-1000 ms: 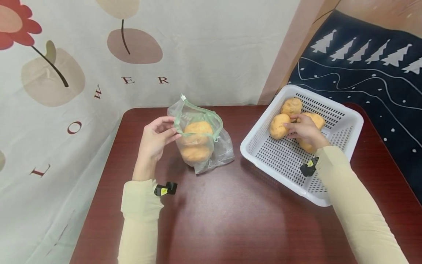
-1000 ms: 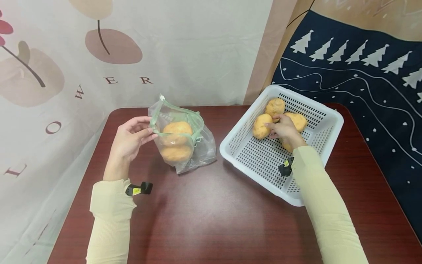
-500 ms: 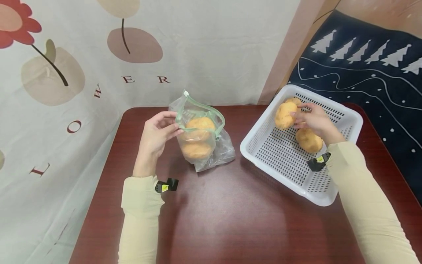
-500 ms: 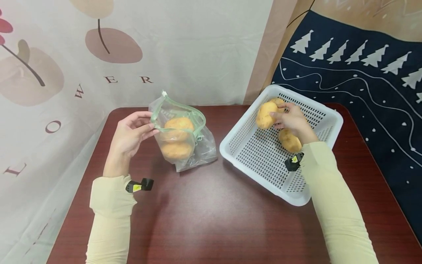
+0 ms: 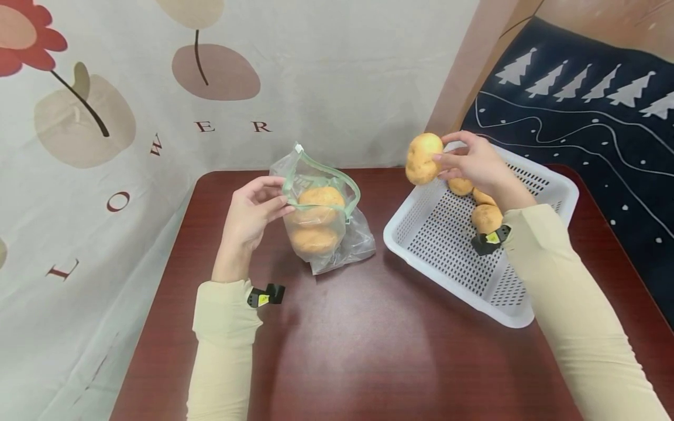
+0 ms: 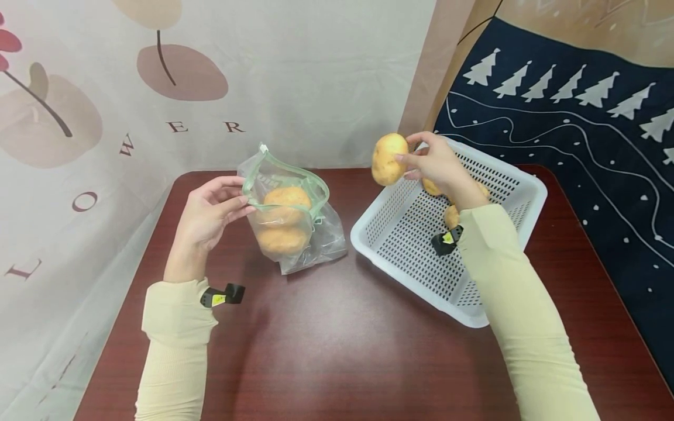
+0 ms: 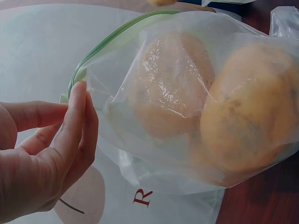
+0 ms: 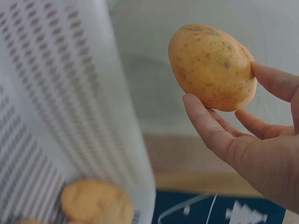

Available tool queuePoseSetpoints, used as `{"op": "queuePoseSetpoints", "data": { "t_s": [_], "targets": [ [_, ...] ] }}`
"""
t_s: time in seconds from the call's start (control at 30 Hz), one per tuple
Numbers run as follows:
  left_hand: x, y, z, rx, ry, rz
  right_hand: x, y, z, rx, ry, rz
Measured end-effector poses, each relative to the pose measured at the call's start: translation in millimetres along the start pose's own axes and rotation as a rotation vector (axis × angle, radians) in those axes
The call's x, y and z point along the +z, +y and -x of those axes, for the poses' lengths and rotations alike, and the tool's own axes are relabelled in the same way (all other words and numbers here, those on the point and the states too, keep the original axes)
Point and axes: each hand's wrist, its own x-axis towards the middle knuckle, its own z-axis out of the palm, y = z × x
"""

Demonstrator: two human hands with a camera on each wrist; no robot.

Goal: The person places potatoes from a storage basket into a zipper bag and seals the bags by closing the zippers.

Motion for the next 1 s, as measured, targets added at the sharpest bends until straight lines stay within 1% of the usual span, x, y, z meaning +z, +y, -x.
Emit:
{"op": "queuePoseSetpoints", "data": {
  "t_s": [0.13, 0.23, 0.43, 0.57, 0.67, 0.83, 1.0],
  "targets": [
    [3.4, 2.0, 0.0, 0.000, -0.014, 0.011, 26, -9, -6, -0.026, -0.039, 0.004],
    [6.3, 3.4, -0.5, 0.009, -0.029, 0.006, 43, -12, -10, -0.041, -0.081, 0.009],
    [10.8, 5.4, -1.9, 0.026, -0.045, 0.013, 68, -10, -14, -0.054, -0.137, 0.040],
    [14.3, 6.7, -2.1, 0.028, -0.045, 0.026, 77, -8, -15, -0.049, -0.156, 0.049],
    [17.4, 7.4, -2.1, 0.027, -0.048, 0.034, 83, -8, -16, -0.049, -0.169, 0.030],
    [22.3, 7.7, -2.0, 0.028, -0.056, 0.051, 90, -10, -17, -0.043, -0.200, -0.061],
    [24.9, 7.4, -2.3, 0.035, -0.063, 0.046, 94, -14, -16, -0.022, -0.226, -0.144]
  ]
}}
